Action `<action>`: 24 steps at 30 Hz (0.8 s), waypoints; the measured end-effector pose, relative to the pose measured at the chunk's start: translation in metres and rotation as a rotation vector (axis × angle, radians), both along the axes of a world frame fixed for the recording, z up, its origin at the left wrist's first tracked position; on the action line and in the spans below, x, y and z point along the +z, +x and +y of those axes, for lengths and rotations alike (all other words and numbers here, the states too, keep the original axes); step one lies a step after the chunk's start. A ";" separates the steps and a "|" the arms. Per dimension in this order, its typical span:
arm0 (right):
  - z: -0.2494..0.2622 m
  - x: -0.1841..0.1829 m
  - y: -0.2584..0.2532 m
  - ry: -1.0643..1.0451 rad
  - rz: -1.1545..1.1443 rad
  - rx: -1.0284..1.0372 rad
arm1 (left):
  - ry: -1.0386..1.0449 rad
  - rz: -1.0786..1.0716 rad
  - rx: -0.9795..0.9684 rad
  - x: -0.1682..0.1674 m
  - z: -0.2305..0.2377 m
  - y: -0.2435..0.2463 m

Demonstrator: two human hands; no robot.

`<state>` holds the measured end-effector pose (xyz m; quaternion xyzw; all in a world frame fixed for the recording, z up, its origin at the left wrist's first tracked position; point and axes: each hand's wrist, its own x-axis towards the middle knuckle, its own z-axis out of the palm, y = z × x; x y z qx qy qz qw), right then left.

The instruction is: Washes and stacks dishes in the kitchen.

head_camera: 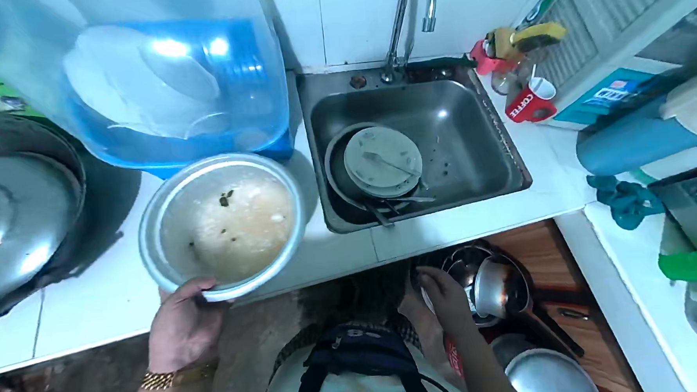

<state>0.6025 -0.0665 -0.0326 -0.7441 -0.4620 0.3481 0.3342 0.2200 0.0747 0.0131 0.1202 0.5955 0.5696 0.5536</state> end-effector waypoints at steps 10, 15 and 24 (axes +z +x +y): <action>0.236 -0.019 0.096 0.086 -0.469 0.431 | 0.092 -0.016 0.251 -0.007 -0.008 0.038; 0.296 -0.039 0.107 -0.090 -0.306 0.192 | 0.130 -0.069 0.225 -0.017 -0.040 0.090; 0.307 -0.044 0.107 -0.077 -0.371 0.192 | 0.456 1.500 -0.756 -0.007 -0.003 0.176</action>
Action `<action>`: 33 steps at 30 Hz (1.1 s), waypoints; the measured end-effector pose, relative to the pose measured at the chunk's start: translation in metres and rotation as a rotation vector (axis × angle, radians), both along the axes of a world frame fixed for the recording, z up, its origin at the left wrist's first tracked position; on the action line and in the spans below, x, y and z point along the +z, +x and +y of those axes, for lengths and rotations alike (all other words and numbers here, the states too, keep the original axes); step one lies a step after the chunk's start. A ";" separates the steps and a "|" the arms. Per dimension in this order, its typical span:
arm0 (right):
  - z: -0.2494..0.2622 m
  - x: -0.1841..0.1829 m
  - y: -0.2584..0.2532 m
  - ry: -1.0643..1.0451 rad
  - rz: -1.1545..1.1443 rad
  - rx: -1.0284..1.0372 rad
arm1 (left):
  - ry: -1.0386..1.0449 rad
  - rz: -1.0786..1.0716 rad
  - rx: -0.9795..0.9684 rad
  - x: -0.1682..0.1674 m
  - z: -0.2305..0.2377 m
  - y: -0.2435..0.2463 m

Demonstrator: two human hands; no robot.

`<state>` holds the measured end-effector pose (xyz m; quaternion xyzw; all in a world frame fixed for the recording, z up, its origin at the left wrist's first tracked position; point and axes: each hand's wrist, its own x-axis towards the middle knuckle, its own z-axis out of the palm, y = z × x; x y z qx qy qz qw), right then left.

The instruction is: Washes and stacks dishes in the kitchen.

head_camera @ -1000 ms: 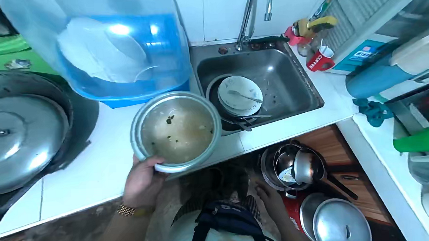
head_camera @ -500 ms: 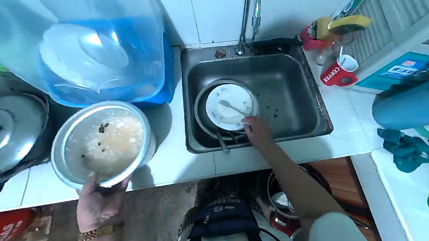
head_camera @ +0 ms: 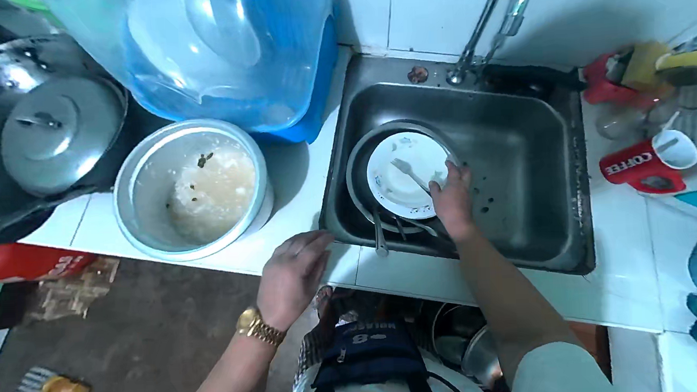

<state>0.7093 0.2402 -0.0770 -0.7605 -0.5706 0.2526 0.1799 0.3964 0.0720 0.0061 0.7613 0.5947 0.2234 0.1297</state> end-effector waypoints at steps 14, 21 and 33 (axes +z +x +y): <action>-0.017 -0.012 -0.003 0.008 -0.219 0.258 | -0.782 -0.585 0.339 -0.062 0.147 0.105; -0.018 -0.020 -0.003 0.085 -0.087 0.160 | -0.788 -0.666 0.604 -0.077 0.175 0.124; -0.019 -0.026 -0.004 0.215 0.180 0.266 | -0.665 -0.928 0.623 -0.057 0.168 0.110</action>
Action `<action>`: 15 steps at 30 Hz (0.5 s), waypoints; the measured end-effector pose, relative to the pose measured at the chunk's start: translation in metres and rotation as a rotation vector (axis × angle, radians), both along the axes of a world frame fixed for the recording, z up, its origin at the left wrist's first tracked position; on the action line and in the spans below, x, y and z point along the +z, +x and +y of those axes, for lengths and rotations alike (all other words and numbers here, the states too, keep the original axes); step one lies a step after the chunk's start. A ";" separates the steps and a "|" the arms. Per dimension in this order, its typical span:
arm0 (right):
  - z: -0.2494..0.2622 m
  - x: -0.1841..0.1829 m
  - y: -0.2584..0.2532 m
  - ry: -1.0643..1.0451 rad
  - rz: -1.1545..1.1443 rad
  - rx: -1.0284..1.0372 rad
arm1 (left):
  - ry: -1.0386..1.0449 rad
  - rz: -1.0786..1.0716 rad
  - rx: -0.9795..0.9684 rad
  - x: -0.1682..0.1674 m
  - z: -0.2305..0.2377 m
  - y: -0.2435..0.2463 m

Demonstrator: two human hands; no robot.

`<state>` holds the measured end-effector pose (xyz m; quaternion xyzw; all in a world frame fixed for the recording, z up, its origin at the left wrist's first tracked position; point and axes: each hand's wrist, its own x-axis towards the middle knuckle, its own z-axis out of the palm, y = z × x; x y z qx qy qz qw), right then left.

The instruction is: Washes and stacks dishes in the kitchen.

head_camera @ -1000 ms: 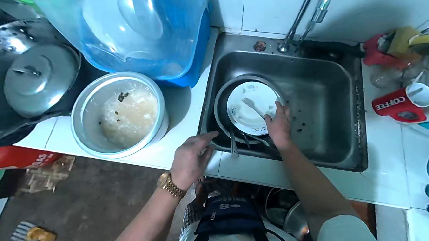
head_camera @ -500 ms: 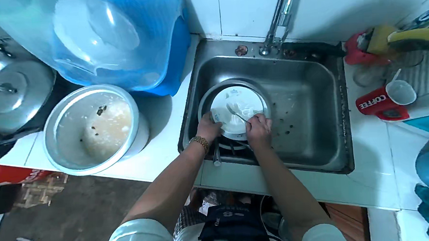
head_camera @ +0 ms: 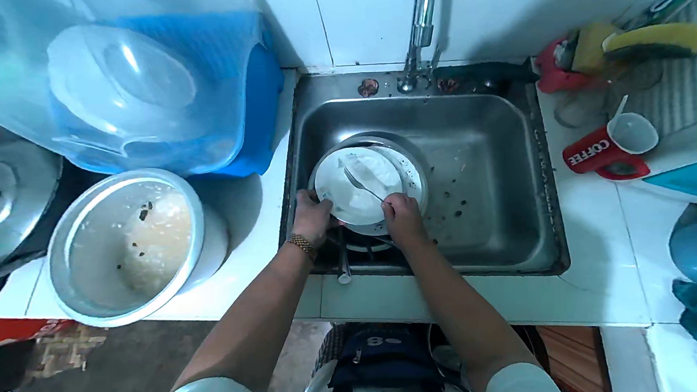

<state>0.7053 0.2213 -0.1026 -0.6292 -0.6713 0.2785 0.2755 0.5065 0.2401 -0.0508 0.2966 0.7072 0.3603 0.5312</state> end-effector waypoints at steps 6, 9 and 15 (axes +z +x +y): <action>-0.001 0.010 -0.005 -0.135 0.050 0.007 | 0.118 0.226 -0.080 0.019 0.015 -0.033; 0.000 0.008 0.002 -0.115 -0.038 -0.227 | 0.164 0.508 -0.248 0.048 0.018 -0.041; 0.009 0.007 0.020 -0.360 -0.025 -0.555 | 0.213 0.902 -0.439 0.112 0.008 -0.031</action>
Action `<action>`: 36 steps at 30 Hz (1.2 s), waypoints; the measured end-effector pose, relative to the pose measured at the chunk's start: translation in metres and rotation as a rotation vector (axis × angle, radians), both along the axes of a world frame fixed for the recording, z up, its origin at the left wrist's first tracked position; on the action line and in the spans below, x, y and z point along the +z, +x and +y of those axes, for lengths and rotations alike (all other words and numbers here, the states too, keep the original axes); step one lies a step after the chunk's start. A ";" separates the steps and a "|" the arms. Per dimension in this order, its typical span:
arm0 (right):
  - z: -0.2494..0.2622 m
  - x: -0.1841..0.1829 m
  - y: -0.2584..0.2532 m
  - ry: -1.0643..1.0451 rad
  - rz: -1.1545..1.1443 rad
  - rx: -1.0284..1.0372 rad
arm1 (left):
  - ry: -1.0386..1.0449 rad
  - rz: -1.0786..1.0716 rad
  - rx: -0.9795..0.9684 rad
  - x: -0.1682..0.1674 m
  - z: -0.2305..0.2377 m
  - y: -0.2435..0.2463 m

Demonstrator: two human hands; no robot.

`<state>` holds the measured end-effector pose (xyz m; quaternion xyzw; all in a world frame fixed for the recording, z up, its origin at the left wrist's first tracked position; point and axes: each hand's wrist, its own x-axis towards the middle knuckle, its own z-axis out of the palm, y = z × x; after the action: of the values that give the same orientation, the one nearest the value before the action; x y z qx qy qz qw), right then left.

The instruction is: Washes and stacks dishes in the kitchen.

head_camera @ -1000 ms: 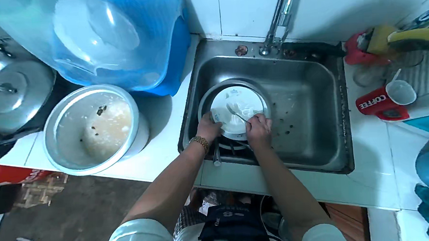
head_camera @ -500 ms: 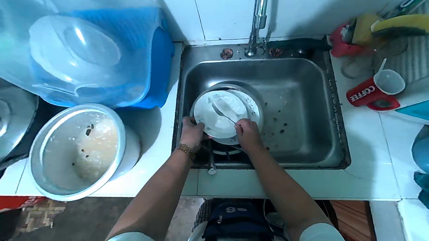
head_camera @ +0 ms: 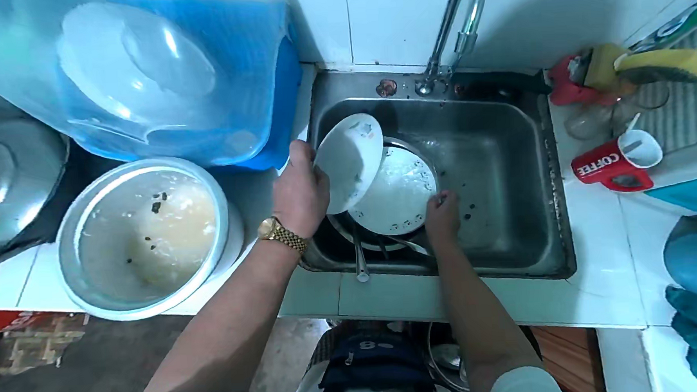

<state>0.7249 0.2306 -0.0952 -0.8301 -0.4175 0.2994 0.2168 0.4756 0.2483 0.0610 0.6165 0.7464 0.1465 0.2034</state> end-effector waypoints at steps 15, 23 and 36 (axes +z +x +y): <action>0.015 -0.008 0.002 -0.127 0.086 -0.096 | 0.281 -0.204 0.071 -0.036 -0.051 -0.043; 0.008 0.016 0.023 0.029 0.193 -0.176 | 0.283 -0.279 0.107 -0.038 -0.057 -0.047; -0.029 0.119 0.020 0.327 -0.451 0.204 | 0.327 -0.054 0.021 -0.017 -0.062 -0.024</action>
<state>0.7445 0.2013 0.0243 -0.7835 -0.5791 0.0564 0.2180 0.4517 0.1865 0.0441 0.6293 0.7133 0.2847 0.1189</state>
